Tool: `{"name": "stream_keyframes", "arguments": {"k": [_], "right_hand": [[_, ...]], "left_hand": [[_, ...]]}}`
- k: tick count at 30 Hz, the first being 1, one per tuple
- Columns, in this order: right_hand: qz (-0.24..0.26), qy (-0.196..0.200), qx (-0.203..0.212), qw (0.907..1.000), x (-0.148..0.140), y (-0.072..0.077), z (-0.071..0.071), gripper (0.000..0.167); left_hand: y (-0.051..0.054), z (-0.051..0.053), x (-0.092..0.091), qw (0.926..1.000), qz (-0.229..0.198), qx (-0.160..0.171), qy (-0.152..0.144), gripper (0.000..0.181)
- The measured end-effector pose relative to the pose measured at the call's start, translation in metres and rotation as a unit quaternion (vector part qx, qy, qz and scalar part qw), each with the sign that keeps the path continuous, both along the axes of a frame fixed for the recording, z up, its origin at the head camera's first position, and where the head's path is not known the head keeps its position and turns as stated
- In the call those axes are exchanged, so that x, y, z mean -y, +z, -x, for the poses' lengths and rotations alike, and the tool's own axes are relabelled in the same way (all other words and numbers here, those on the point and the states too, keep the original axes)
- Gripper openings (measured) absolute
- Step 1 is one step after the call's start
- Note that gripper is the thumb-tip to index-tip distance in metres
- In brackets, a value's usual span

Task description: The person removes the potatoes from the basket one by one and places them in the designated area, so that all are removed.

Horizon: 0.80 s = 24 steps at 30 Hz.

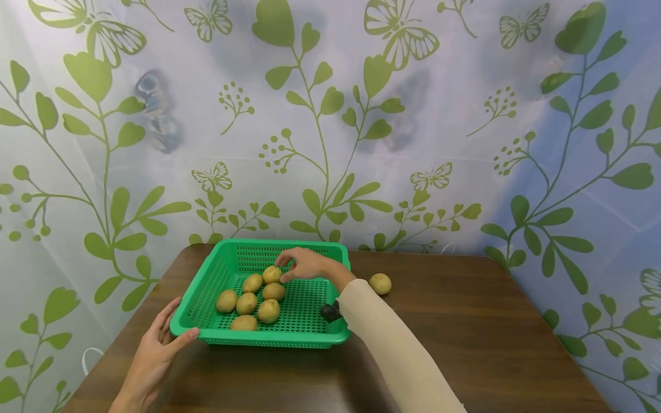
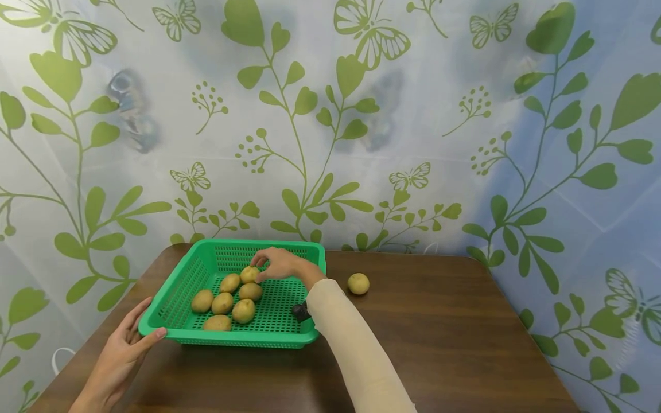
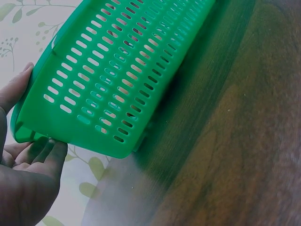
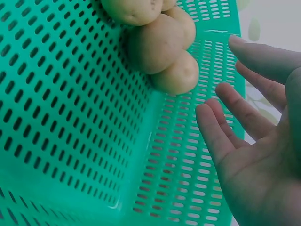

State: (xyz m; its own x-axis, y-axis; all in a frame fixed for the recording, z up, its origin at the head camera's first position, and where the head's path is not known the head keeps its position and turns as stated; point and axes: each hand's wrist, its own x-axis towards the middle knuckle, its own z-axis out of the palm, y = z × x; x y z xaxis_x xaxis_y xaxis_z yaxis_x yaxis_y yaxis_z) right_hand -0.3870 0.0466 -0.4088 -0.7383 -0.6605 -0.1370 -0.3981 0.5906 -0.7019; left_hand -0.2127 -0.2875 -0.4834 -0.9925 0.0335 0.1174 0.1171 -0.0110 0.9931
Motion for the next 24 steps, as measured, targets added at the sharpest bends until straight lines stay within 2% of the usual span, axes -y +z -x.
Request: {"name": "stream_keyframes", "arguments": {"k": [4,11,16,24], "right_hand": [[0.001,-0.001,0.007,1.0,0.003,-0.006,0.0,0.042],[0.015,0.019,0.007,0.9997,0.01,-0.013,-0.002,0.039],[0.002,0.014,0.009,0.9999,0.012,-0.02,-0.003,0.039],[-0.003,0.026,0.007,0.9996,0.015,-0.024,-0.001,0.042]], "left_hand": [[-0.001,0.0,0.0,1.0,-0.006,-0.002,0.0,0.082],[-0.002,-0.001,0.0,0.9999,-0.009,-0.004,-0.003,0.082],[-0.002,-0.001,-0.001,0.9999,-0.012,-0.003,-0.004,0.082],[0.001,0.0,0.0,1.0,0.009,-0.001,0.001,0.083]]}}
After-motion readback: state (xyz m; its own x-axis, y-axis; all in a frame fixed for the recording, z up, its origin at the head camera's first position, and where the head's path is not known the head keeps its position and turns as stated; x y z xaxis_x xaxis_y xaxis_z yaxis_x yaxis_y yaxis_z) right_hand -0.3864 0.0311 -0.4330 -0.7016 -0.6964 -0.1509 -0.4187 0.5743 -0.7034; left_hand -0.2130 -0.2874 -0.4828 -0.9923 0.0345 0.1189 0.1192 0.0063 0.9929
